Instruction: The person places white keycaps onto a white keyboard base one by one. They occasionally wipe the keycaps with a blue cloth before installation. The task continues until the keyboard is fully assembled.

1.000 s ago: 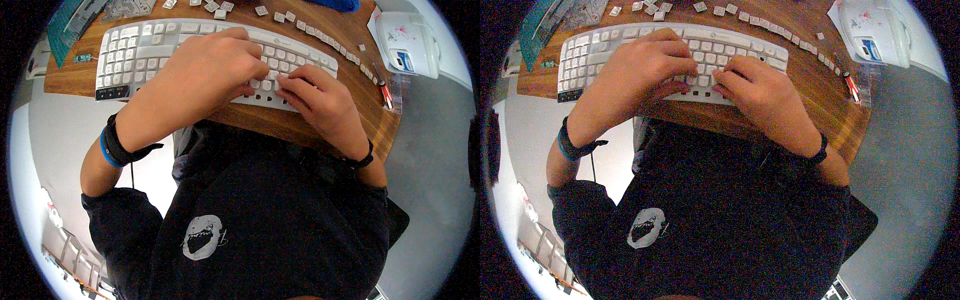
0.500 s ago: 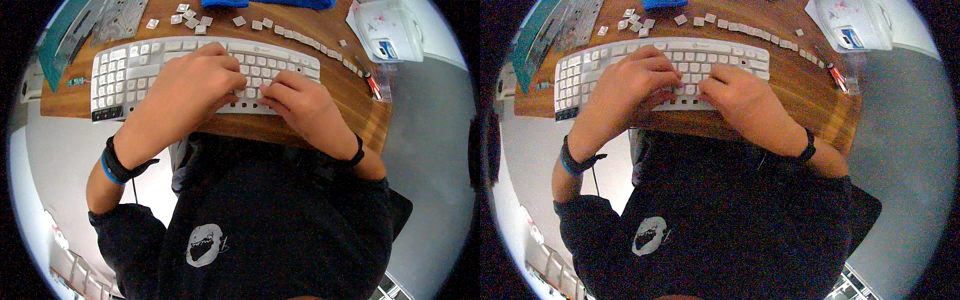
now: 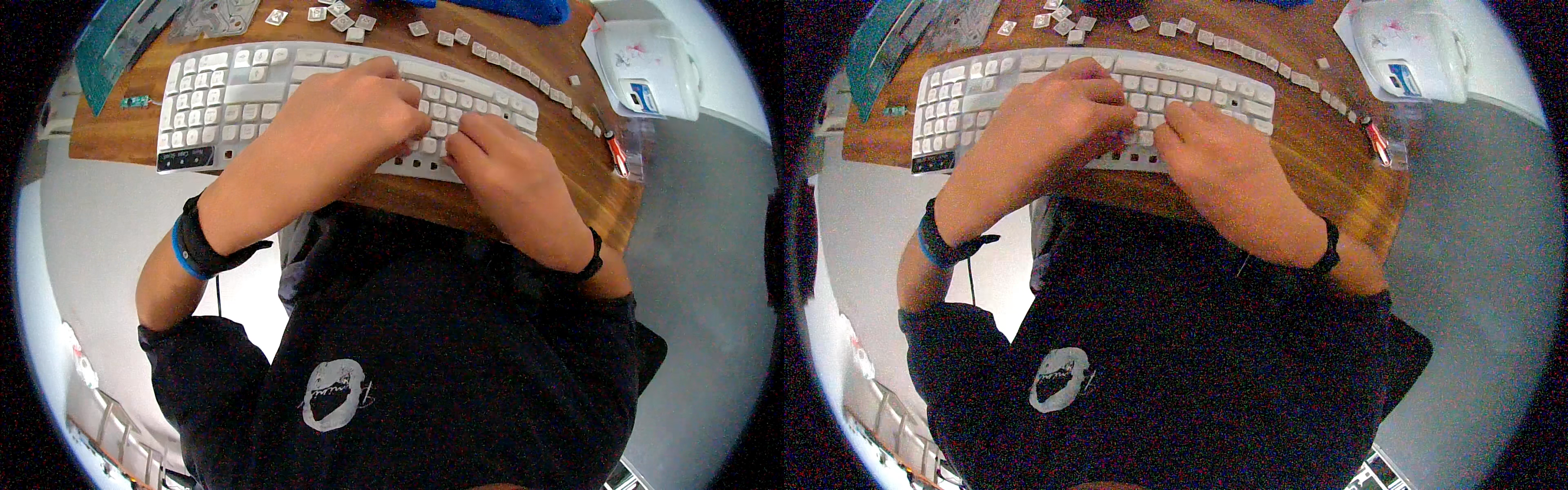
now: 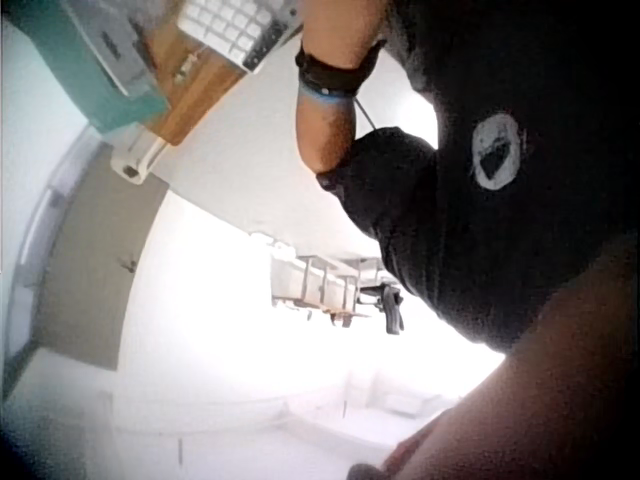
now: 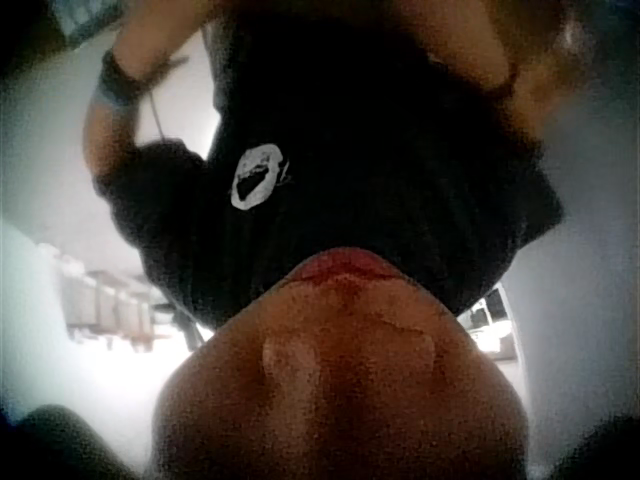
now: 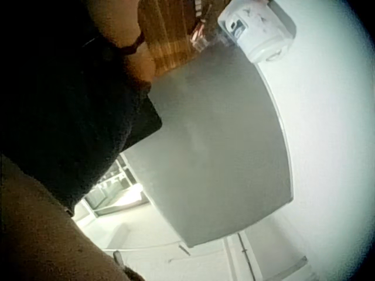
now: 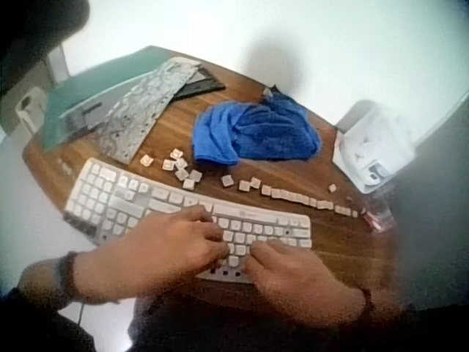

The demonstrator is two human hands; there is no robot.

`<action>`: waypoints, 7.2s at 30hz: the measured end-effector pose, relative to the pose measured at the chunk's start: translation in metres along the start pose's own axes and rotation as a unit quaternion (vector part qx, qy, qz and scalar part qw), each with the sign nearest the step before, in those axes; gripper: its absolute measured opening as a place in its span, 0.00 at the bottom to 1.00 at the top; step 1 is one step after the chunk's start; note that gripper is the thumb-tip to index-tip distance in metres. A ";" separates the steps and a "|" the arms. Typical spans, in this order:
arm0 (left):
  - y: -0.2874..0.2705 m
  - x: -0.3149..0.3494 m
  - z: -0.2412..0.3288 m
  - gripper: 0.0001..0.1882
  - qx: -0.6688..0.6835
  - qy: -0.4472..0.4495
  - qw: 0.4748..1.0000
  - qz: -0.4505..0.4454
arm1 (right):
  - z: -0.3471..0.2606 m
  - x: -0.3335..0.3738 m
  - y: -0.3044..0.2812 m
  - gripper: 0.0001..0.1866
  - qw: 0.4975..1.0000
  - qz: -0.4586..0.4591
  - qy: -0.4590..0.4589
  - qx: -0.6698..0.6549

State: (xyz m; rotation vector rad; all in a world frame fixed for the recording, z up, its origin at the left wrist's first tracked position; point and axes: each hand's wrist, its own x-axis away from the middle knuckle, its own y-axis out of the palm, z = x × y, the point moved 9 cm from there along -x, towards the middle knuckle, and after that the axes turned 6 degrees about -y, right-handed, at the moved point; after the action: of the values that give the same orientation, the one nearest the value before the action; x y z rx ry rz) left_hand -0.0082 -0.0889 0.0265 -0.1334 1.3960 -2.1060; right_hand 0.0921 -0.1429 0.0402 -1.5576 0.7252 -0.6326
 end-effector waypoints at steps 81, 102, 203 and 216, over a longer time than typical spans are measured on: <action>-0.018 -0.215 -0.079 0.21 -0.188 0.056 0.980 -0.044 | 0.250 -0.058 -0.044 0.09 0.986 0.153 0.017 -0.067; -0.001 -0.236 -0.120 0.27 -0.111 0.070 0.978 -0.161 | 0.265 -0.068 -0.035 0.11 0.983 0.147 0.081 -0.071; -0.005 -0.012 -0.012 0.23 -0.106 -0.047 0.974 -0.193 | 0.051 0.051 0.004 0.11 0.976 0.011 0.096 -0.197; -0.003 -0.012 -0.013 0.22 -0.101 -0.043 0.974 -0.199 | 0.056 0.051 0.008 0.12 0.970 -0.013 0.116 -0.212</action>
State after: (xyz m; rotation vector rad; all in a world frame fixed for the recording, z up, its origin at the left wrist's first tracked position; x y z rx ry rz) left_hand -0.0049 -0.0712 0.0261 -0.6265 1.6345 -2.2291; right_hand 0.1666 -0.1457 0.0255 -1.9040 1.0705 -0.7186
